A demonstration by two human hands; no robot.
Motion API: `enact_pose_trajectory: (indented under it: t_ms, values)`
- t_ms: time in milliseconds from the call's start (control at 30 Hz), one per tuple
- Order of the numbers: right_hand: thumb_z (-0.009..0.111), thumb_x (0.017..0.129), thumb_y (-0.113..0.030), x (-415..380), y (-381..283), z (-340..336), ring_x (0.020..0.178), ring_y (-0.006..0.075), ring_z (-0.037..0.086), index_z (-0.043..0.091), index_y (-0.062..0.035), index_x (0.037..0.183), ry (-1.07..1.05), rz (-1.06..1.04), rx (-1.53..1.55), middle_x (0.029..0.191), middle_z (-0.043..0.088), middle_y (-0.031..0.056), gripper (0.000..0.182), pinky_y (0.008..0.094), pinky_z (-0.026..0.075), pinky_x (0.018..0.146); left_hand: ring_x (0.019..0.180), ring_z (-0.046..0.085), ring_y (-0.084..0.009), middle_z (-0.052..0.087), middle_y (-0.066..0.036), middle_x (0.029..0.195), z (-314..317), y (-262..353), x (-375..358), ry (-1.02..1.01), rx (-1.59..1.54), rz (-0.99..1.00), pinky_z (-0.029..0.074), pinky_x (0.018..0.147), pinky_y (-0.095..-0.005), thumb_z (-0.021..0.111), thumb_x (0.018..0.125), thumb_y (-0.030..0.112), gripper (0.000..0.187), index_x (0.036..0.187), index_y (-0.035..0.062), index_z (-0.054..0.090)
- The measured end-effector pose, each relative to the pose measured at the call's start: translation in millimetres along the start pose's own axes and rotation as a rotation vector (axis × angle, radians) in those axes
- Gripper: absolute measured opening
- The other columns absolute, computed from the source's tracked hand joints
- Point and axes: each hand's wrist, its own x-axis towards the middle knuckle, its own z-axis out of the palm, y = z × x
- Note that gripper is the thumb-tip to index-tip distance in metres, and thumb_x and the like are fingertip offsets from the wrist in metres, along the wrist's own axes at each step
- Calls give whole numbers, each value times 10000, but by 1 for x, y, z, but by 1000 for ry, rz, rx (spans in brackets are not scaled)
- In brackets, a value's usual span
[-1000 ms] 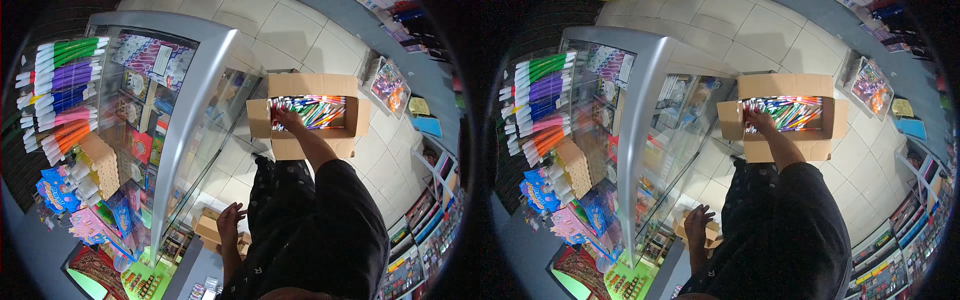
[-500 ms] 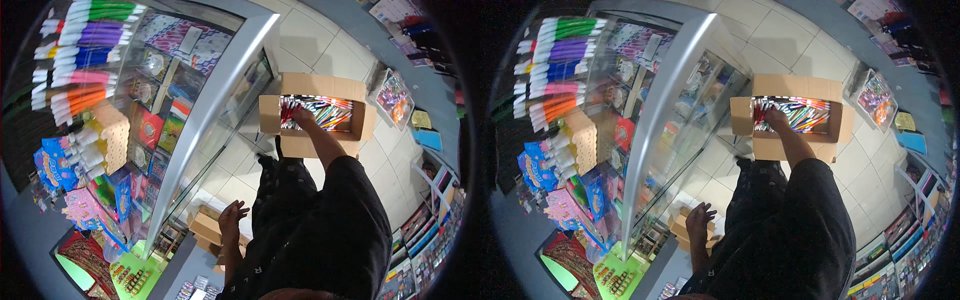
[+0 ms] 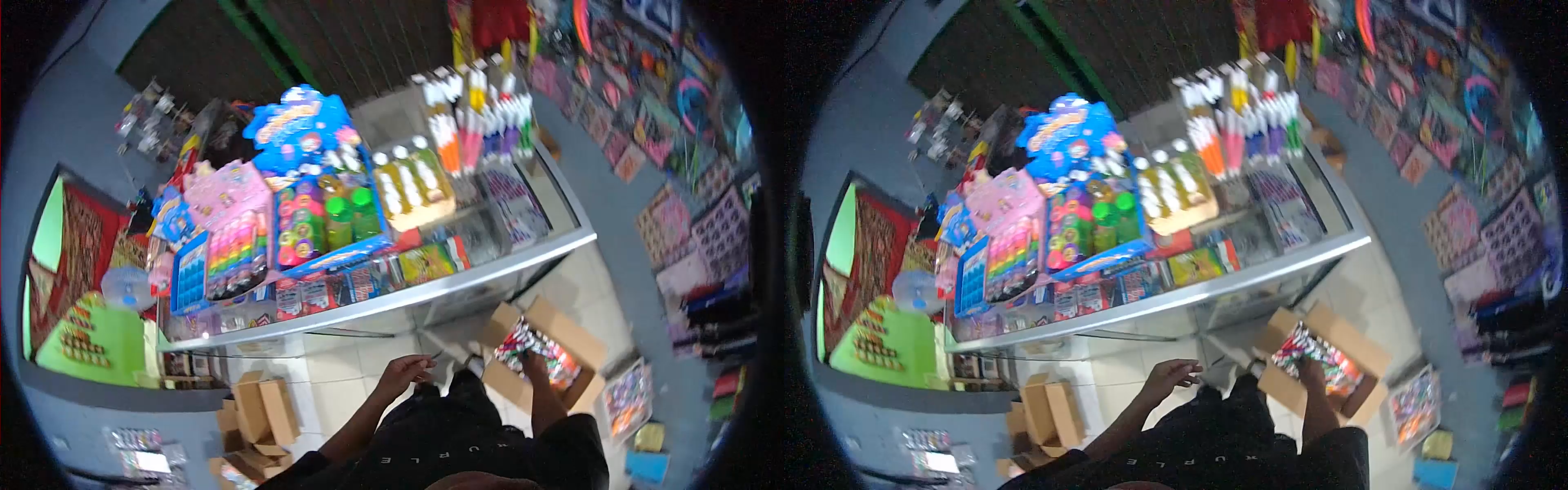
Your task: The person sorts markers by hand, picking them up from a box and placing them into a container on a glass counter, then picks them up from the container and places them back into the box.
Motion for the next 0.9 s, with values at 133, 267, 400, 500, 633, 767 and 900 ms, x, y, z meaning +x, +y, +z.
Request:
enact_pose_trajectory:
  t_ms: [133,267,400,500,633,767,900]
  values:
    - [695,828,-295,39,-131,-104,681,332,640,640,-37,909,-158,62,470,767,655,170,275,432,500,596,963,636,-138,640,-70,1170,-15,14,9,-92,-25,74,504,817,-286,556,955,269,386,1263,35,547]
    - [653,833,-190,63,-186,-89,730,296,671,634,-25,1017,-350,-17,427,795,675,150,248,408,509,646,978,635,-186,622,-105,1179,-24,22,11,-54,22,190,500,875,-321,588,939,203,403,1284,14,504]
    - [669,877,-174,94,-328,-145,651,119,598,635,-19,930,-460,-167,780,699,641,59,167,316,491,624,991,614,-157,618,-91,1173,-32,19,6,-59,-41,356,489,882,-319,588,941,224,432,1305,16,486]
    - [658,861,-130,116,-400,-164,711,153,618,629,-28,979,-492,-432,597,769,654,85,159,327,497,662,975,609,-146,636,-84,1124,-51,36,-2,-160,-36,383,496,851,-312,571,950,259,400,1273,26,530]
    - [650,847,-129,128,-479,-189,789,176,622,613,-49,1049,-414,-503,618,856,655,132,221,343,501,742,856,621,-133,657,-76,1037,-86,76,-36,38,172,441,528,707,-295,533,968,307,363,1218,55,606]
    - [641,868,-72,136,-527,-198,761,69,581,665,-41,1003,-704,-312,864,826,666,23,141,255,478,738,952,628,-154,666,-106,1065,-120,98,-58,90,-52,483,514,825,-301,511,977,299,358,1152,10,630]
    - [594,908,-58,122,-567,-203,790,60,560,664,-31,1052,-708,-249,1078,857,649,-1,162,248,467,720,1063,610,-208,654,-146,1120,-144,102,-72,102,-271,680,480,928,-338,515,973,309,393,1112,-42,623]
